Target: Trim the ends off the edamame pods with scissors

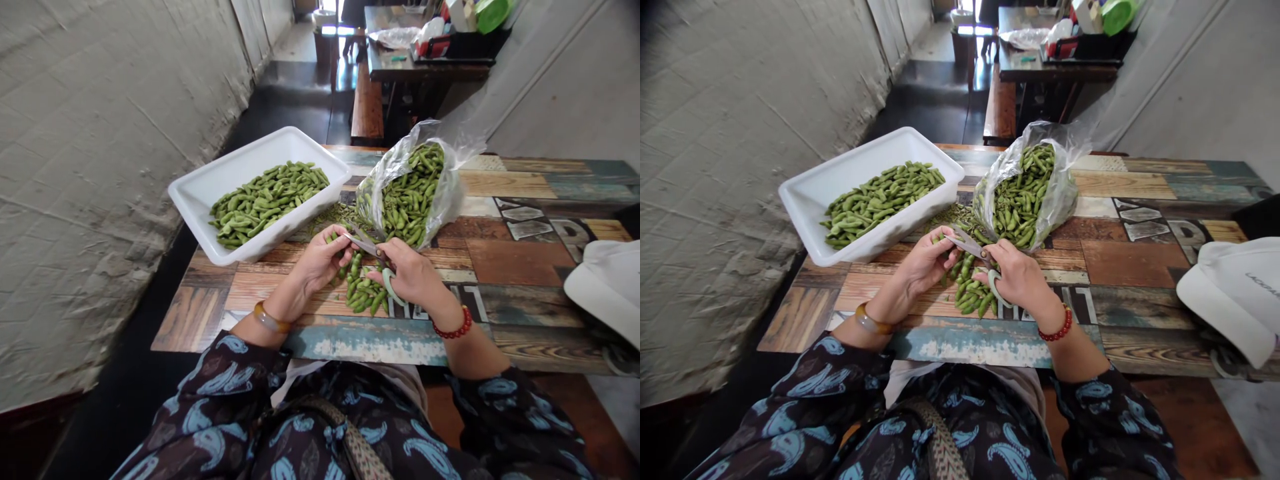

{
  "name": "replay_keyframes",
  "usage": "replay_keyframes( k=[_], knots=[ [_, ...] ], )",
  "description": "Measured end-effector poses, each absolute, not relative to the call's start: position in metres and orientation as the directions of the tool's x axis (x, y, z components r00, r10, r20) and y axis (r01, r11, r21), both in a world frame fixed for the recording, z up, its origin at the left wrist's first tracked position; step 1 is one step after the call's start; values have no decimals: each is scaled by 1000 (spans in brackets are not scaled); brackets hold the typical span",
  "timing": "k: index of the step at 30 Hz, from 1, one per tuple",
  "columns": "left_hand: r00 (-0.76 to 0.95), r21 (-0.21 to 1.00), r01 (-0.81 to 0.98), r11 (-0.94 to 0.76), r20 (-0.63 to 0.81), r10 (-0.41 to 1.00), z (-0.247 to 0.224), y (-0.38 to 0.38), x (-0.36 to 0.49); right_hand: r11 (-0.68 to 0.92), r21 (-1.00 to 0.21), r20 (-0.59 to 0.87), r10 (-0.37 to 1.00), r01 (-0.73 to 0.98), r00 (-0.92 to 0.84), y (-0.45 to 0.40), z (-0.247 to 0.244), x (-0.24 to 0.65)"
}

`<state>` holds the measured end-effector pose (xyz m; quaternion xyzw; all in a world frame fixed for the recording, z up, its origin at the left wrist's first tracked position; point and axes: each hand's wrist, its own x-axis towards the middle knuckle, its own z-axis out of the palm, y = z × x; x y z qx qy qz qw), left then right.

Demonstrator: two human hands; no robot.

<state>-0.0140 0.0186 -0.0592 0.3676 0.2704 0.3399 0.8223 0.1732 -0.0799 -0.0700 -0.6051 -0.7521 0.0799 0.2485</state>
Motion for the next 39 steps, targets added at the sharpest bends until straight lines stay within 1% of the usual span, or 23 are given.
replay_keyframes(
  k=[4,9,14,22,25,28,30,33,39],
  knots=[
    [669,824,-290,487,-189,719,-59,15,-14,269,-418,296,943,868,-150,-79,-69,174],
    [717,899,-208,385,-127,685,-63,12,-13,262,-404,287,946,876,-151,-79,-69,175],
    [716,921,-227,315,-62,696,-66,10,-11,250,-401,273,951,881,-146,-79,-68,175],
    [744,926,-236,294,-23,668,-64,9,-11,340,-414,314,924,844,-218,-79,-73,178],
    [732,935,-220,279,-31,680,-62,10,-11,357,-444,322,920,822,-225,-78,-76,179],
    [712,941,-201,273,-51,701,-60,11,-13,336,-484,333,924,808,-186,-75,-79,181],
    [706,937,-186,296,-83,704,-57,12,-15,317,-506,363,922,802,-135,-74,-80,184],
    [714,918,-166,360,-140,686,-53,12,-16,307,-508,404,910,805,-92,-73,-80,186],
    [709,907,-162,389,-168,685,-53,14,-15,354,-502,406,902,789,-147,-74,-80,183]
  ],
)
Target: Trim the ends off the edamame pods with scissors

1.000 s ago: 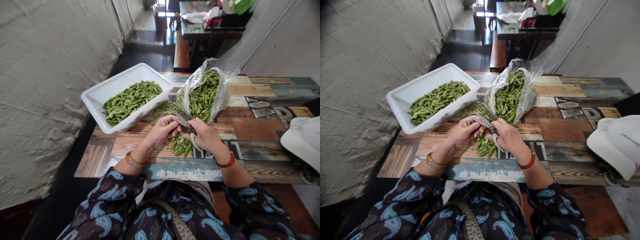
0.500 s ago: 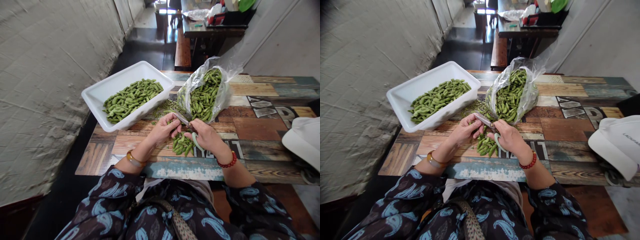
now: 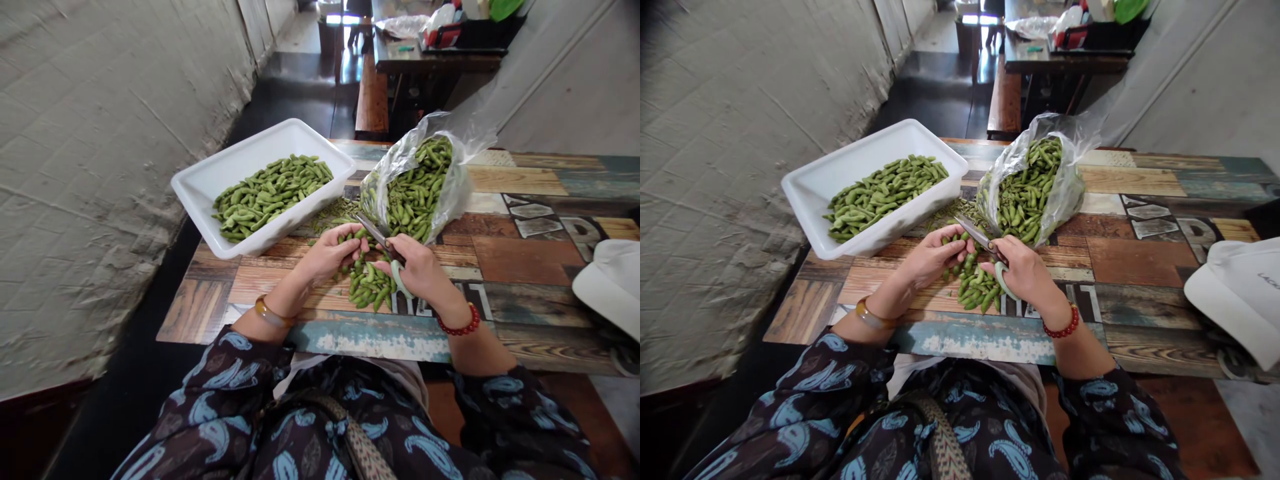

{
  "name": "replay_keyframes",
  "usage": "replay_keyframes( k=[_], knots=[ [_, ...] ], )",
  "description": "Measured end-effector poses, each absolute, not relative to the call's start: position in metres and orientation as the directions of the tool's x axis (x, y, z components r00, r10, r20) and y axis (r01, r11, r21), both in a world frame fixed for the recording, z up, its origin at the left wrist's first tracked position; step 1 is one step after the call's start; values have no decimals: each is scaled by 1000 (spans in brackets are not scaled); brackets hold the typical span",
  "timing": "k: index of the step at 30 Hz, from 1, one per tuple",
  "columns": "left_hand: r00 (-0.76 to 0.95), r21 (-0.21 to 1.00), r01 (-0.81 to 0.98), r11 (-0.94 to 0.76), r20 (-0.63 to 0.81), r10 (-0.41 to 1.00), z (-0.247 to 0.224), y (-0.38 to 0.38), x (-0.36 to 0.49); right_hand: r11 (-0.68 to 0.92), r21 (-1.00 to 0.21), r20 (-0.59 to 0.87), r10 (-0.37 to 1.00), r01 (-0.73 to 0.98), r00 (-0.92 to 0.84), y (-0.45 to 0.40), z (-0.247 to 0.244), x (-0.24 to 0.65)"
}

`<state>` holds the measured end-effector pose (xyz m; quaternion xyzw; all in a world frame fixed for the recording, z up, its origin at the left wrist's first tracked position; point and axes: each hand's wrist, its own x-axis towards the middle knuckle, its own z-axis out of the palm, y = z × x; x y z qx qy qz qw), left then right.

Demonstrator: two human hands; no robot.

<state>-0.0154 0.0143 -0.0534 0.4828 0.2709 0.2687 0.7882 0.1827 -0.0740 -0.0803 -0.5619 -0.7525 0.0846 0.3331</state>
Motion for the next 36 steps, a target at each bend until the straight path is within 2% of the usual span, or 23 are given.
replay_keyframes(
  k=[3,8,13,16,20,26,31,36],
  knots=[
    [691,844,-259,469,-177,700,-55,20,-17,330,-508,424,900,796,-102,-73,-80,183],
    [659,671,-444,594,-205,724,-53,29,-23,313,-521,444,894,794,-61,-72,-79,184],
    [631,597,-497,630,-249,734,-51,29,-21,327,-522,425,900,787,-92,-73,-79,183],
    [605,584,-506,635,-285,744,-53,30,-18,333,-518,434,896,788,-93,-74,-80,183],
    [619,581,-518,628,-251,744,-55,28,-15,330,-520,450,890,788,-75,-74,-78,180],
    [611,625,-485,612,-259,748,-55,10,-2,316,-566,481,877,761,-7,-73,-71,158],
    [671,664,-399,632,-258,695,-54,-9,5,358,-518,460,882,777,-100,-74,-74,142],
    [663,685,-375,625,-273,697,-54,-6,4,400,-518,512,853,756,-100,-73,-80,146]
  ],
)
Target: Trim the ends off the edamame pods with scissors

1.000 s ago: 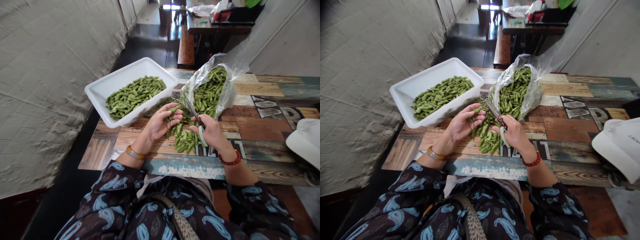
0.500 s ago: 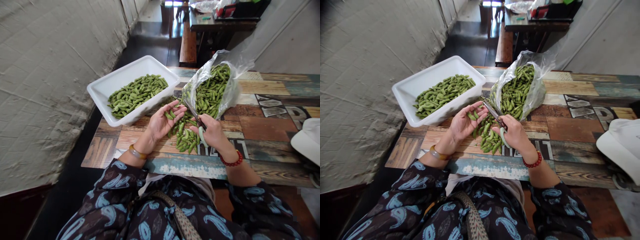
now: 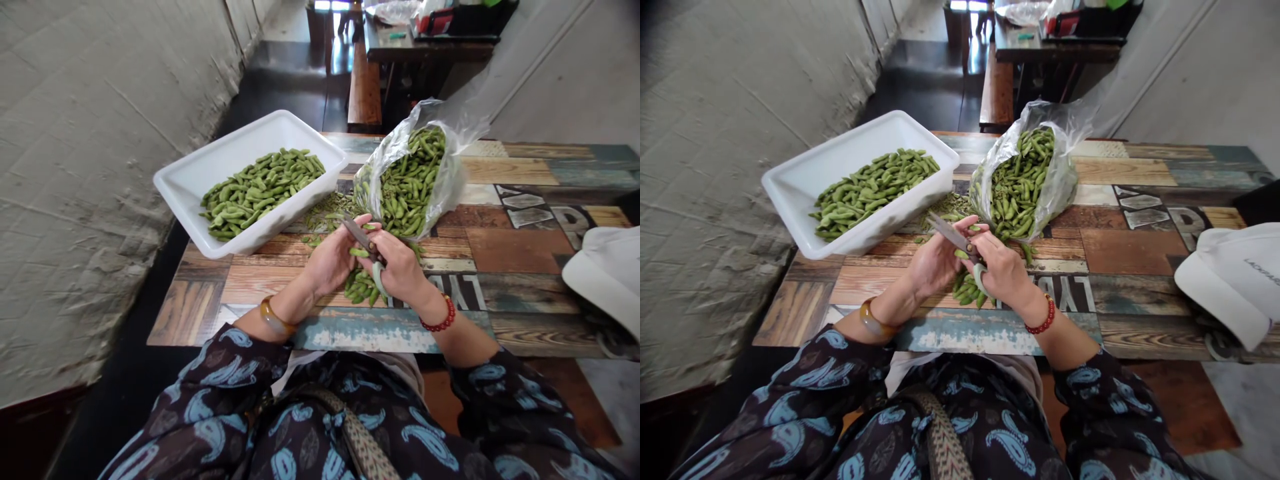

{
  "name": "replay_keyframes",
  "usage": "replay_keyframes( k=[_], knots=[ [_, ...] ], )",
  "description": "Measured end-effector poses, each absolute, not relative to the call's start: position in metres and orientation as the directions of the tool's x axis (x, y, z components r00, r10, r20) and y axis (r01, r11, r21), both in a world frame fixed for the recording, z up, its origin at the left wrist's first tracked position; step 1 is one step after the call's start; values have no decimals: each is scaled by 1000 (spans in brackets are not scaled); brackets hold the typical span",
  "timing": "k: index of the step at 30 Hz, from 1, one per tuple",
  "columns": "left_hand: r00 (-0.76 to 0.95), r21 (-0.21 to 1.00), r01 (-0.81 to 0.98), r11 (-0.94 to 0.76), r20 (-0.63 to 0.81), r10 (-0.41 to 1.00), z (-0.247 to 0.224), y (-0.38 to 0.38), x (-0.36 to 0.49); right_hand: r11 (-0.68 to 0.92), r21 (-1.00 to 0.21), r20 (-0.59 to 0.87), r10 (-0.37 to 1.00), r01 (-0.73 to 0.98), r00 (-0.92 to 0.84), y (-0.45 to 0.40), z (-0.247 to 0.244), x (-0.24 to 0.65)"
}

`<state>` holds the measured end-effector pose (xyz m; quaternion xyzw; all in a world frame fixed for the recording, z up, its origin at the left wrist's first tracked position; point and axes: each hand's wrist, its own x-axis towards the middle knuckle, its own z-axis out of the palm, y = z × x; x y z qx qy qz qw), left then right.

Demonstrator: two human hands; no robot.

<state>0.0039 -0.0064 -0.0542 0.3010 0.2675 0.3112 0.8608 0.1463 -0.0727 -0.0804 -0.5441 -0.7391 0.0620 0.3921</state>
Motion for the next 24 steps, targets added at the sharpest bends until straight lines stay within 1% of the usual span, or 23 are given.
replay_keyframes(
  k=[2,6,10,12,14,16,18,20,22,24],
  knots=[
    [627,685,-406,605,-274,730,-56,-2,4,407,-526,525,846,747,-91,-71,-82,149],
    [597,683,-433,588,-271,755,-59,4,4,337,-566,480,877,752,-32,-67,-86,151],
    [521,772,-434,465,-206,828,-55,12,-2,264,-628,454,888,732,69,-66,-85,154],
    [465,831,-390,398,-195,863,-54,18,-8,220,-671,419,901,708,117,-66,-83,157],
    [435,890,-300,342,-192,880,-55,24,-13,181,-703,378,914,687,146,-66,-81,160],
    [424,944,-200,262,-158,892,-58,28,-17,158,-716,353,922,680,158,-66,-81,164],
    [422,976,-133,175,-104,900,-62,30,-20,139,-721,345,921,679,178,-65,-81,169],
    [447,982,-117,147,-80,891,-62,31,-22,110,-734,341,913,671,223,-65,-80,174],
    [521,972,-133,193,-97,848,-61,33,-24,89,-760,337,901,644,273,-65,-78,179],
    [612,949,-159,274,-123,781,-58,35,-26,83,-789,335,888,608,314,-65,-77,184]
  ],
)
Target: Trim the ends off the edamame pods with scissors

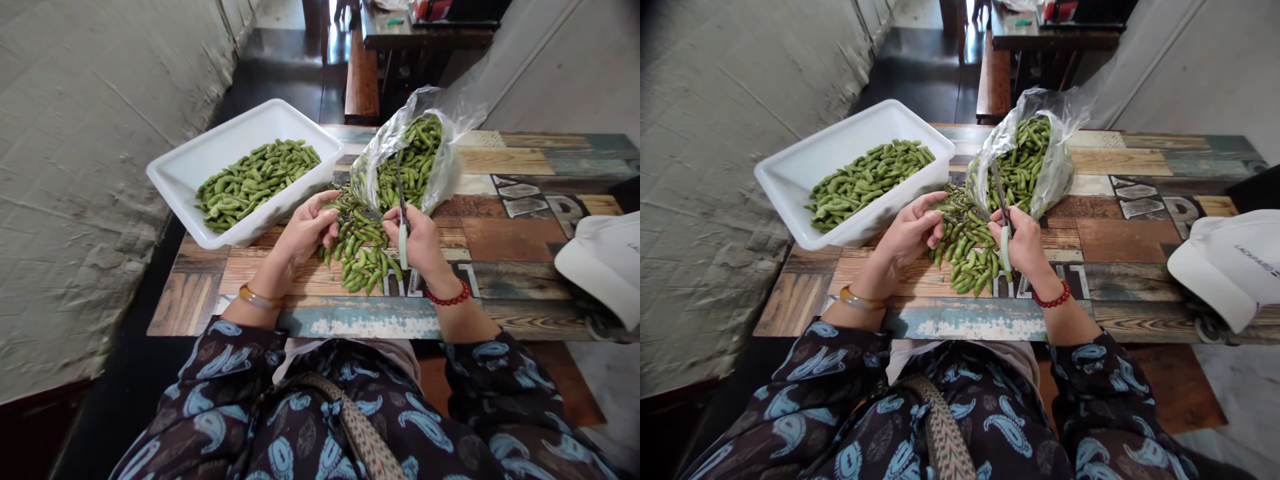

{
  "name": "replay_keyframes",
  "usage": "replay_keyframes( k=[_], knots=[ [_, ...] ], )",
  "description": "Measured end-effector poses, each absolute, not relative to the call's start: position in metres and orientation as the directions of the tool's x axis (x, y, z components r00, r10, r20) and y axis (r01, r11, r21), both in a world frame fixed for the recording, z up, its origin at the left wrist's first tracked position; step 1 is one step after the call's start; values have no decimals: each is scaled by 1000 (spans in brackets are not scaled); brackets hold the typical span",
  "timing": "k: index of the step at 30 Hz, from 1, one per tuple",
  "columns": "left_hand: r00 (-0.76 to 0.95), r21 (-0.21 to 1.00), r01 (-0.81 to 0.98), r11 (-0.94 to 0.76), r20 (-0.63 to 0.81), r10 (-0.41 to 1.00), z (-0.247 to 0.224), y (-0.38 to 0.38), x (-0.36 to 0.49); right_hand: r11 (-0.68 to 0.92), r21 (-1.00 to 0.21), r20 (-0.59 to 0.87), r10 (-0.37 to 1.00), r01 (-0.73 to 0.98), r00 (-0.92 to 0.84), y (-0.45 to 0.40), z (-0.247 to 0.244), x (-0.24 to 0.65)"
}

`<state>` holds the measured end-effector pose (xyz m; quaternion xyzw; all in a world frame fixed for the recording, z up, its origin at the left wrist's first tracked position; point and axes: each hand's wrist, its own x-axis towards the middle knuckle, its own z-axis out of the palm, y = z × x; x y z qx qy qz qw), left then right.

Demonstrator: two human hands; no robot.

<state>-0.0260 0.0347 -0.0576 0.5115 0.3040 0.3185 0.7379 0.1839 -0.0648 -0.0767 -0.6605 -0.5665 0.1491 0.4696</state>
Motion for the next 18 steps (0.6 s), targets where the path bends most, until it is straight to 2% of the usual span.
replay_keyframes(
  k=[2,4,6,8,10,12,15,17,18],
  knots=[
    [670,927,-174,332,-136,730,-56,36,-26,83,-812,335,877,577,346,-65,-76,187],
    [677,935,-155,319,-135,723,-56,37,-23,89,-820,342,868,565,360,-65,-76,189],
    [672,979,-61,197,-106,733,-58,36,-16,106,-811,361,864,576,350,-64,-76,190],
    [692,992,108,-66,-28,722,-61,32,-6,126,-795,385,861,593,332,-64,-76,191],
    [727,881,288,-376,54,684,-64,28,5,146,-785,404,857,602,321,-64,-76,191],
    [737,712,431,-555,77,671,-68,23,15,166,-780,423,850,604,313,-64,-76,191],
    [726,556,552,-622,47,686,-73,19,27,183,-769,438,848,612,297,-62,-79,191],
    [721,541,561,-627,53,691,-73,19,30,181,-771,437,848,611,299,-61,-80,192],
    [705,570,552,-608,70,706,-72,19,29,180,-777,433,848,603,306,-61,-80,193]
  ],
)
